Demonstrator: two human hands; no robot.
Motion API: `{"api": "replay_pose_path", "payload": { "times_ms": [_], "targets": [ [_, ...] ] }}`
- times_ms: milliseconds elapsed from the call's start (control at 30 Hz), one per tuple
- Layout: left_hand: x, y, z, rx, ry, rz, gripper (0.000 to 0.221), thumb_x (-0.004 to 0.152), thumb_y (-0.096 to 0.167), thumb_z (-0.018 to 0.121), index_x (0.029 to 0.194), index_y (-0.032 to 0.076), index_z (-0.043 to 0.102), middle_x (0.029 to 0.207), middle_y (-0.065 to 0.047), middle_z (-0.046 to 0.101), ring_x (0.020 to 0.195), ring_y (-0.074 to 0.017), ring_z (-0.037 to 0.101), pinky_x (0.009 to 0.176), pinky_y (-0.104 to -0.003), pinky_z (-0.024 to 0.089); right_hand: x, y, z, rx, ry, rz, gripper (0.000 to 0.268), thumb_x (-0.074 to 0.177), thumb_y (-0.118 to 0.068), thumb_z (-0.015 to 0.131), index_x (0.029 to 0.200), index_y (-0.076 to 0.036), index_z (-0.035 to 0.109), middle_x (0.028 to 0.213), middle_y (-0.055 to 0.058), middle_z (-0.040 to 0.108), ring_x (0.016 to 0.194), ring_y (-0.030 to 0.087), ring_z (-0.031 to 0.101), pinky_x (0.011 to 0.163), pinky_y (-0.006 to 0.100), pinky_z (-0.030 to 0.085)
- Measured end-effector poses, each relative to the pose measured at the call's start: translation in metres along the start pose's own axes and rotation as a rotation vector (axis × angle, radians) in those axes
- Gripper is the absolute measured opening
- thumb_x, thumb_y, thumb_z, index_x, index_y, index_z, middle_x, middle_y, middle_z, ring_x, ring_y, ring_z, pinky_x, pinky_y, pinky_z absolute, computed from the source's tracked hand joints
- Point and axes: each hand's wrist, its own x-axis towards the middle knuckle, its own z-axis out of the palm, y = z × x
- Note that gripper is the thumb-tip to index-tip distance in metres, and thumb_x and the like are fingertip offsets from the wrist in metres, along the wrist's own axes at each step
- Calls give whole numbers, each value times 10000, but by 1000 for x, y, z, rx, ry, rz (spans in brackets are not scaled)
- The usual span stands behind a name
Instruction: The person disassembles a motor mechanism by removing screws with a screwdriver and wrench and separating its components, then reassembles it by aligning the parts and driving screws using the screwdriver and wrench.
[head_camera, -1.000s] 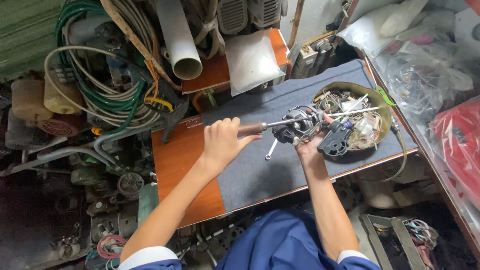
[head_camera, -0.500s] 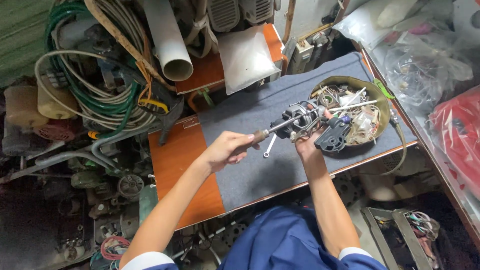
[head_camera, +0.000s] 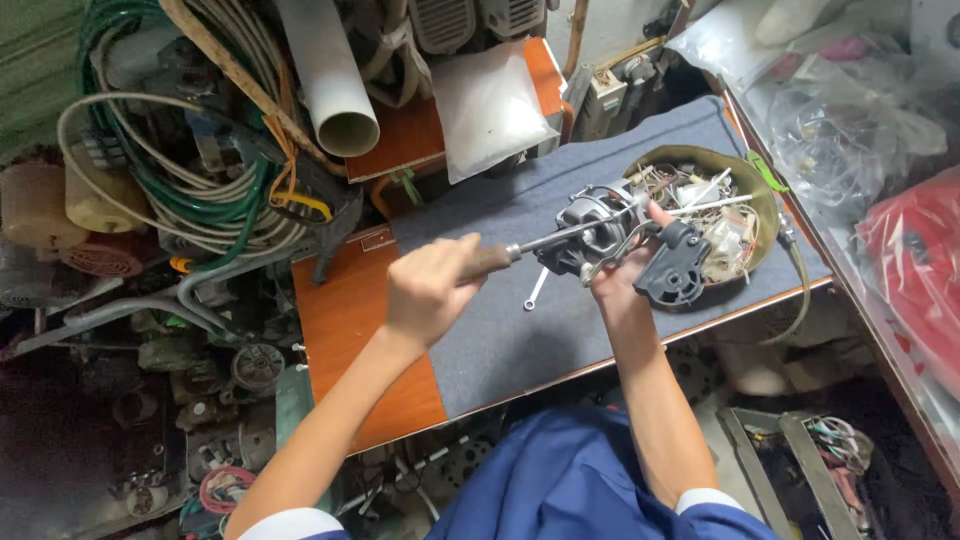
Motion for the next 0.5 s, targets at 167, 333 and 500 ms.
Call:
{"api": "replay_pose_path", "payload": {
  "times_ms": [167, 333, 500],
  "targets": [
    [-5, -18, 7, -739, -547, -990, 353, 945, 346, 759, 864, 4, 797, 690, -138, 687, 550, -116, 559, 477, -244, 407, -10, -1, 27, 58, -79, -28, 302, 930, -349, 592, 989, -61, 665, 936, 86, 695, 843, 223, 694, 819, 401, 613],
    [-12, -34, 6, -1476, -461, -1104, 331, 984, 285, 553, 960, 18, 748, 763, -117, 733, 603, -96, 642, 480, -230, 468, -13, -4, 23, -14, -59, -34, 335, 926, -366, 594, 1024, -54, 664, 950, 93, 699, 837, 215, 695, 795, 383, 607],
    [-22, 2, -1, -841, -317, -568, 249, 1022, 198, 627, 1033, -39, 704, 818, -108, 711, 662, -93, 625, 568, -266, 485, -8, -5, -2, -15, -38, -35, 397, 951, -393, 594, 1090, -28, 666, 976, 113, 709, 810, 206, 689, 746, 355, 591]
  ]
}}
